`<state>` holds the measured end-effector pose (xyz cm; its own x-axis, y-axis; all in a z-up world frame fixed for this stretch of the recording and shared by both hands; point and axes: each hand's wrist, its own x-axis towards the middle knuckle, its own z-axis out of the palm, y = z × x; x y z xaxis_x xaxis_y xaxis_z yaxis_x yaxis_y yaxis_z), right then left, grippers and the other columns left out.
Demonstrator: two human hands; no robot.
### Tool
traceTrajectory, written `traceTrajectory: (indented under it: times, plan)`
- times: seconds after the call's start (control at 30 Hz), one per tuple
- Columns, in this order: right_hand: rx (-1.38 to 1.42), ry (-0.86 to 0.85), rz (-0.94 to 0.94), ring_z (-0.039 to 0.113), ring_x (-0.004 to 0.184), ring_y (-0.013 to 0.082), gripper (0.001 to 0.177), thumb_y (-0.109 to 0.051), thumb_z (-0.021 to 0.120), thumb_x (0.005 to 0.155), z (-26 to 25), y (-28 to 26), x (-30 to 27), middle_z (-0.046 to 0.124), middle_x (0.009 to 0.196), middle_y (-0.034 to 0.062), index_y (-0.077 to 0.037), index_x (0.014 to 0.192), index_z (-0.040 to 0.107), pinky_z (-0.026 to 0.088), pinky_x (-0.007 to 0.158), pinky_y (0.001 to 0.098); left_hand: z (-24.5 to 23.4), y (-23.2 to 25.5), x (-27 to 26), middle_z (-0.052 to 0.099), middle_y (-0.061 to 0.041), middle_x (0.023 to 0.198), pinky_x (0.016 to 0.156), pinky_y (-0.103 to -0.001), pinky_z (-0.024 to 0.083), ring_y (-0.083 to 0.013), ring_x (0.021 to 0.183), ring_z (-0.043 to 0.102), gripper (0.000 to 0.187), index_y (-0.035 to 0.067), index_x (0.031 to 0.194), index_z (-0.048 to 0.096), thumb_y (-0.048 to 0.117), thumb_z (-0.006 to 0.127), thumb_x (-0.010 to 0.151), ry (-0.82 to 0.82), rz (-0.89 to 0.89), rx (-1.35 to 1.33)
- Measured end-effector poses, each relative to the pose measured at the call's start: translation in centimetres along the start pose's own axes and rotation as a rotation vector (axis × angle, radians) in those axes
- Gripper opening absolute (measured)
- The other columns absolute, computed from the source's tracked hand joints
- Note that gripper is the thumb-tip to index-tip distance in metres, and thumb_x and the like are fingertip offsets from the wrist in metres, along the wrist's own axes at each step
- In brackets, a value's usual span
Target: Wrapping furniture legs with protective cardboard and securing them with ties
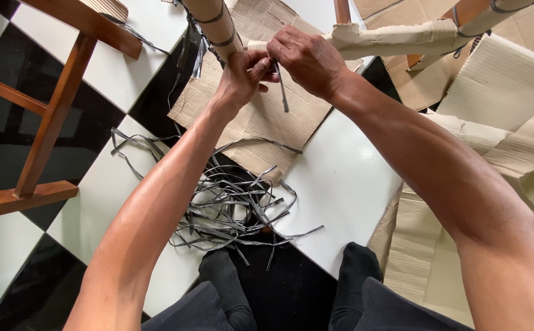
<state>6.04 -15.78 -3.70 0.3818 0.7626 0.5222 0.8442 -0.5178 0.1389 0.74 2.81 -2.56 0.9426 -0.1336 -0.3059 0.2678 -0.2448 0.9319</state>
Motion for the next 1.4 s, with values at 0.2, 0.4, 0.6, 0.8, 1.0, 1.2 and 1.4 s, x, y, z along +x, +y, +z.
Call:
traceTrajectory:
  times: [0.2, 0.4, 0.6, 0.8, 1.0, 1.2, 1.4]
  plan:
    - [0.01, -0.052, 0.004, 0.066, 0.083, 0.0088, 0.015, -0.008, 0.074, 0.094, -0.5, 0.1, 0.2, 0.067, 0.091, -0.0003, -0.013, 0.1, 0.062, 0.062, 0.062, 0.0176, 0.7, -1.2, 0.1, 0.072, -0.004, 0.085, 0.055, -0.023, 0.066, -0.0165, 0.077, 0.083, 0.018, 0.004, 0.105, 0.063, 0.022, 0.061, 0.1, 0.107, 0.062, 0.033]
    - [0.603, 0.115, 0.429, 0.058, 0.067, 0.0172, 0.016, 0.012, 0.071, 0.089, 1.3, 0.6, 0.4, 0.068, 0.084, 0.0091, -0.003, 0.087, 0.065, 0.059, 0.059, 0.0256, 2.0, -1.2, -1.8, 0.061, -0.002, 0.07, 0.043, -0.037, 0.051, -0.0178, 0.053, 0.061, 0.003, 0.008, 0.098, 0.053, 0.008, 0.053, 0.1, 0.405, 0.424, 0.578]
    - [0.564, 0.101, 0.642, 0.051, 0.045, 0.01, 0.012, -0.001, 0.077, 0.095, 2.6, 2.3, 0.4, 0.069, 0.066, 0.0021, -0.007, 0.087, 0.07, 0.042, 0.038, 0.0251, 1.9, -2.7, -3.6, 0.064, -0.011, 0.089, 0.048, -0.052, 0.044, -0.0343, 0.057, 0.061, 0.007, 0.008, 0.102, 0.053, 0.006, 0.058, 0.098, 0.475, 0.465, 0.752]
    - [0.574, 0.14, 0.631, 0.065, 0.054, 0.0137, 0.005, -0.004, 0.077, 0.093, 3.2, 2.4, 0.9, 0.076, 0.077, 0.0064, -0.003, 0.088, 0.074, 0.058, 0.051, 0.0253, 2.0, -2.7, -3.6, 0.066, -0.011, 0.096, 0.055, -0.052, 0.049, -0.0372, 0.065, 0.065, 0.009, 0.008, 0.1, 0.055, 0.003, 0.06, 0.092, 0.48, 0.423, 0.693]
    - [0.27, 0.309, 0.536, 0.061, 0.085, 0.0231, 0.023, -0.011, 0.065, 0.108, 0.5, 2.3, -2.0, 0.063, 0.098, 0.0084, -0.007, 0.126, 0.052, 0.053, 0.074, 0.0402, 2.1, -2.8, -3.5, 0.066, -0.011, 0.094, 0.055, -0.05, 0.05, -0.0349, 0.067, 0.065, 0.008, 0.007, 0.1, 0.055, 0.005, 0.058, 0.093, 0.439, 0.345, 0.637]
    - [0.821, -0.214, 1.144, 0.074, 0.081, 0.0304, 0.023, -0.026, 0.072, 0.096, -3.2, -4.0, -10.3, 0.074, 0.086, 0.013, -0.005, 0.101, 0.066, 0.056, 0.067, 0.0466, 1.8, -3.8, -2.8, 0.066, -0.006, 0.1, 0.072, -0.064, 0.057, -0.0436, 0.091, 0.071, 0.003, 0.017, 0.1, 0.058, 0.018, 0.056, 0.098, 0.375, 0.226, 0.593]
    - [1.368, 0.211, 1.69, 0.077, 0.093, 0.0138, 0.023, -0.017, 0.064, 0.087, -3.9, 0.4, -13.0, 0.073, 0.113, -0.0067, -0.022, 0.102, 0.048, 0.064, 0.07, 0.0269, 1.8, -3.4, -3.0, 0.066, -0.005, 0.099, 0.073, -0.064, 0.057, -0.044, 0.091, 0.07, 0.003, 0.018, 0.098, 0.058, 0.018, 0.056, 0.098, 0.381, 0.18, 0.59]
